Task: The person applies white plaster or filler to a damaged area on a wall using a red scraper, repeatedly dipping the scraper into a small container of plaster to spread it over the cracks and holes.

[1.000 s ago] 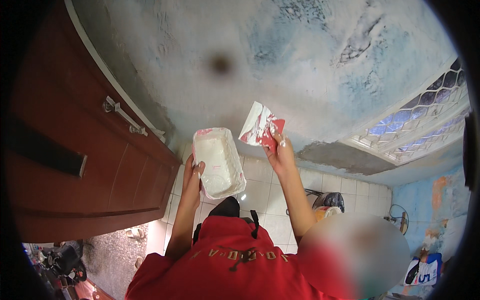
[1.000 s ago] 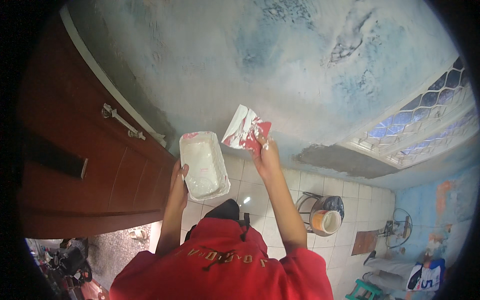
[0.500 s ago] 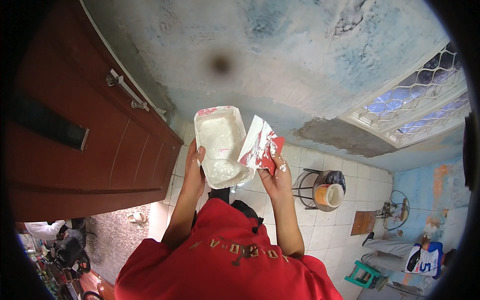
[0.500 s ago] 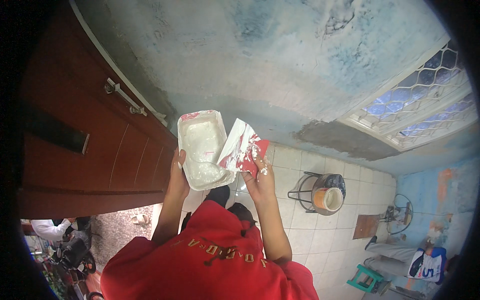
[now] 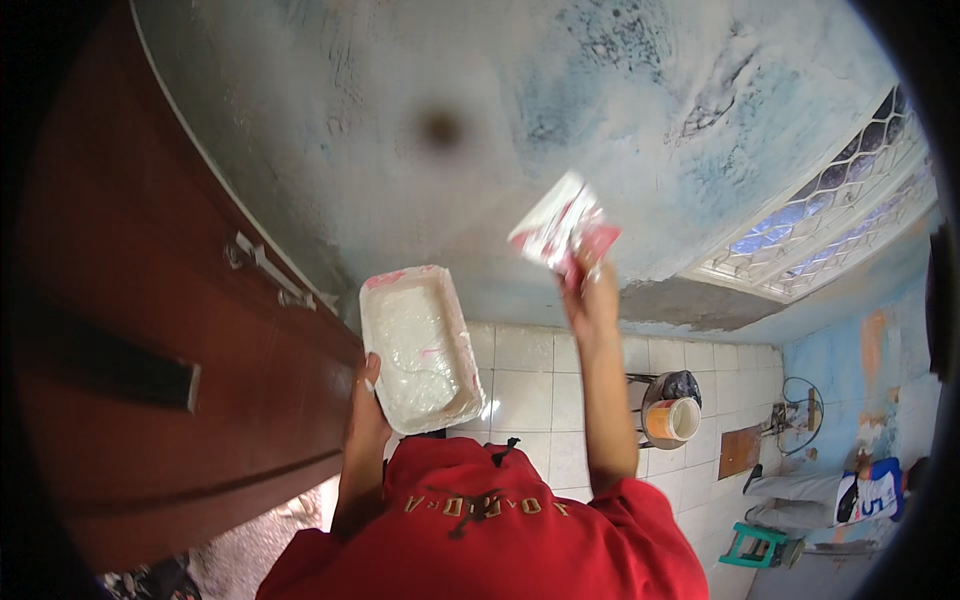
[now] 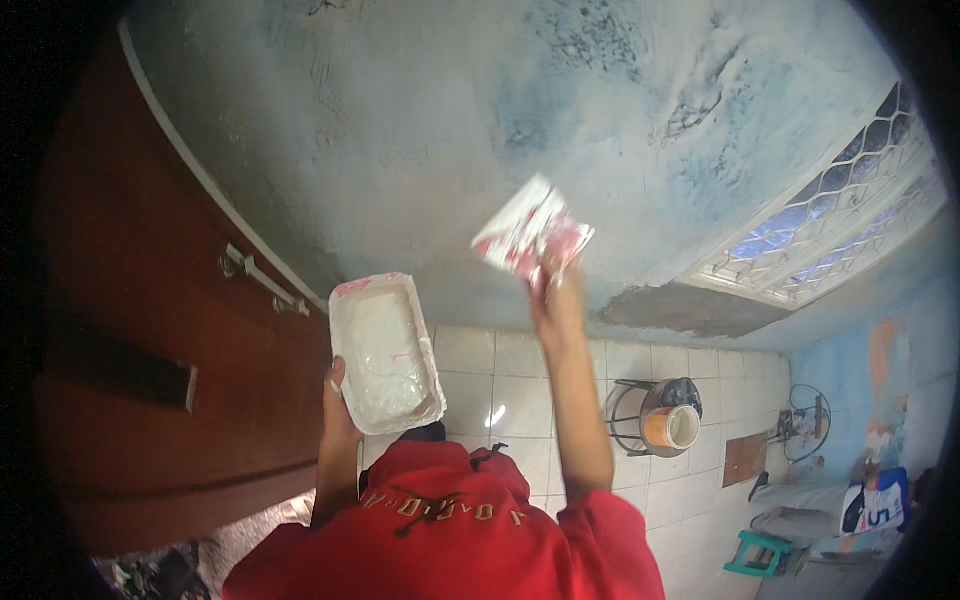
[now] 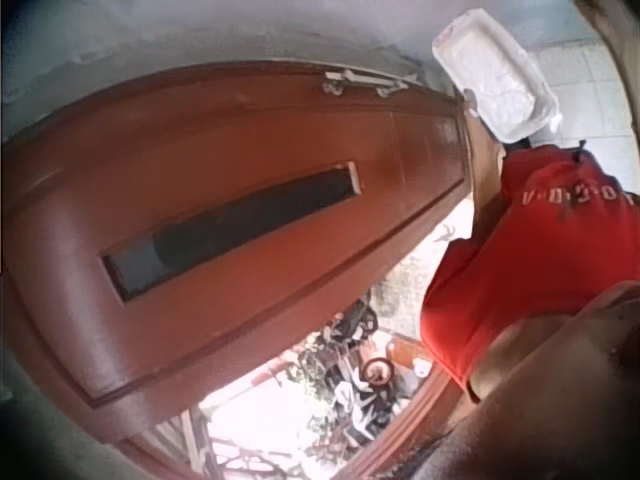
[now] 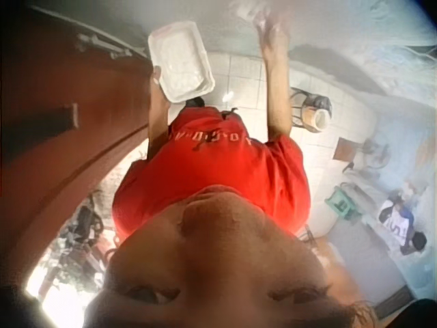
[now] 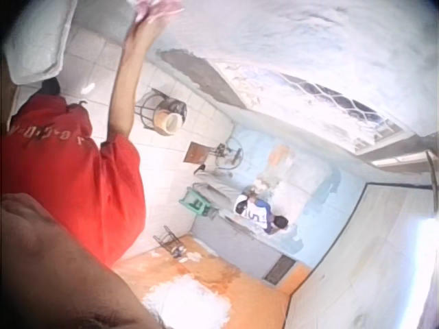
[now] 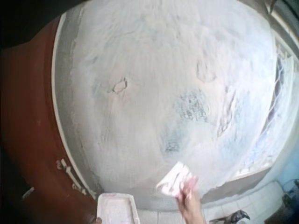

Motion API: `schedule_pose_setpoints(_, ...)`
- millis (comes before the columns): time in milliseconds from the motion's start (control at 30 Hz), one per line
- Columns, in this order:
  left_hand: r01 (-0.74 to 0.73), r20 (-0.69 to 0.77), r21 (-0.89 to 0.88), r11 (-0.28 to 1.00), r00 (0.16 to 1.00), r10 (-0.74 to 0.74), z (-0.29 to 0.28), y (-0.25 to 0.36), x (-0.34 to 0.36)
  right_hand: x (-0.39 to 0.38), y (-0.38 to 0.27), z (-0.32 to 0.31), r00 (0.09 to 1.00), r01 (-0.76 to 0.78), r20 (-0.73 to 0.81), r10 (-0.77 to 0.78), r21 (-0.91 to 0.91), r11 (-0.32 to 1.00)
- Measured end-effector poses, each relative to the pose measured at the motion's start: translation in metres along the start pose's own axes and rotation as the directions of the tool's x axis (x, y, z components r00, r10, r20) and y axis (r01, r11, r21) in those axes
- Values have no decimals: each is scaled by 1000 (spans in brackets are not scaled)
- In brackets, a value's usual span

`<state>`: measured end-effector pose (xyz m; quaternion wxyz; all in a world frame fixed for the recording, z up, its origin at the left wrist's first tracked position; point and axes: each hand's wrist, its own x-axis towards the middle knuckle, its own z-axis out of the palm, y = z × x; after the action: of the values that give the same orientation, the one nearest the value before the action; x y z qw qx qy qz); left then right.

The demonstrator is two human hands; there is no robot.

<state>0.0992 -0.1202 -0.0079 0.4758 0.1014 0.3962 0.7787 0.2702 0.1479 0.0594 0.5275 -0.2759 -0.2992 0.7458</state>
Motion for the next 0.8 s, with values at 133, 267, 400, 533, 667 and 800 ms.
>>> schedule_pose_setpoints(133,8,-22,15,1000,1000,-7,-32,36,28,77,-57,100,692,686,348,-632,-589,427)
schedule_pose_setpoints(267,41,-28,50,998,999,-40,-49,64,51,140,-72,155,77,720,715,-695,-523,-457)
schedule_pose_setpoints(400,67,-73,54,996,995,-63,-67,71,71,195,-18,135,153,535,848,-507,-502,-679)
schedule_pose_setpoints(533,90,-6,-10,996,996,-90,-66,76,79,195,89,67,344,549,833,-433,-553,-627)
schedule_pose_setpoints(667,131,-20,-4,991,991,-131,-71,76,86,160,133,24,407,548,828,-386,-560,-622)
schedule_pose_setpoints(800,126,52,11,992,991,-127,-73,78,94,152,69,74,335,565,817,-470,-573,-594)
